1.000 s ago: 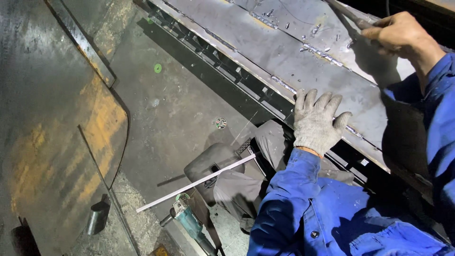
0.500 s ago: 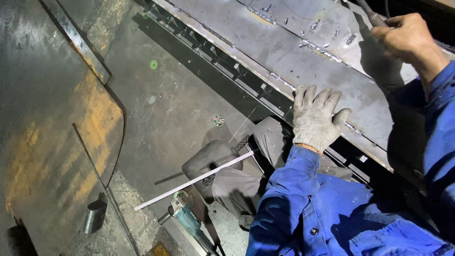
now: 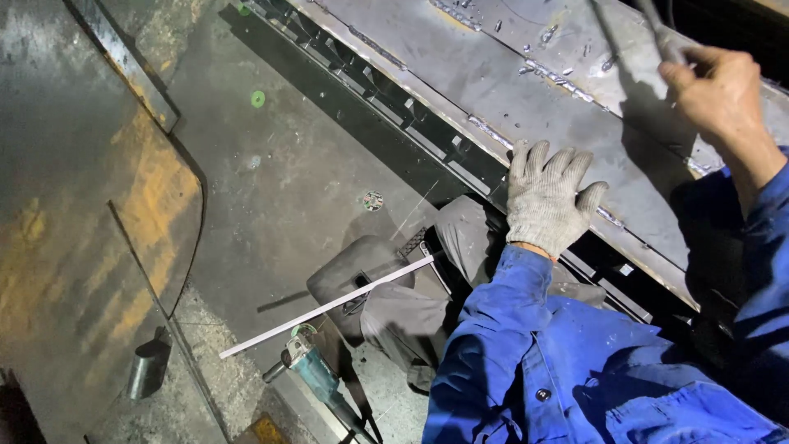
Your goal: The person uses a chipping hammer to strike and remove slag from weld seams along a long steel beam assembly, working progressively along the seam while steadying the work with a gloved hand.
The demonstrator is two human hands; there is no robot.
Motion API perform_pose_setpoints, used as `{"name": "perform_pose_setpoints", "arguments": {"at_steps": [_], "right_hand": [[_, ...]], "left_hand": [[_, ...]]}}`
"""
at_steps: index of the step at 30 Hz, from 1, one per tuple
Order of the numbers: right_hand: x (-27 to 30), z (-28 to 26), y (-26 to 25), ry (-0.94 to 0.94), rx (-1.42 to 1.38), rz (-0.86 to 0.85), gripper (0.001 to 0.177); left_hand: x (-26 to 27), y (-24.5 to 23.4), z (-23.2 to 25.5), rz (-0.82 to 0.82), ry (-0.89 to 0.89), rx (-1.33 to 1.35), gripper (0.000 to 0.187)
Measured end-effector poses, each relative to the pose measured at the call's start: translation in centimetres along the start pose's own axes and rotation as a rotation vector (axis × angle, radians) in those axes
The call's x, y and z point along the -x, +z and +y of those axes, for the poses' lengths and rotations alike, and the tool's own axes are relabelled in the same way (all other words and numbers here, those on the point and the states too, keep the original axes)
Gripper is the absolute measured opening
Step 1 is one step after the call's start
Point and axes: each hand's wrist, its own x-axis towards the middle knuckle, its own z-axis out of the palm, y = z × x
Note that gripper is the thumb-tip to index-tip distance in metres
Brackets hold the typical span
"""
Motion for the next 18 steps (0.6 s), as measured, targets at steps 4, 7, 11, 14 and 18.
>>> {"name": "perform_pose_setpoints", "arguments": {"at_steps": [4,7,11,14,18], "right_hand": [[3.0,0.2,0.1,-0.118,0.216,-0.166,0.042],[5.6,-0.9,-0.7,0.009,0.322,-0.331,0.048],[8.1,-0.2,-1.8,0.120,0.400,-0.386,0.052],[8.8,2.1,-3.0,0.106,0.417,-0.352,0.051],[9.4,6.0,-4.1,0.030,0.486,-0.313,0.048]], "left_hand": [[0.3,0.7,-0.1,0.018,-0.005,-0.014,0.049],[0.3,0.7,-0.2,0.031,-0.010,-0.001,0.049],[0.3,0.4,-0.2,0.026,-0.012,-0.017,0.048],[0.3,-0.1,0.0,0.012,-0.020,-0.009,0.048],[0.5,-0.2,0.0,-0.017,-0.029,-0.028,0.047]]}}
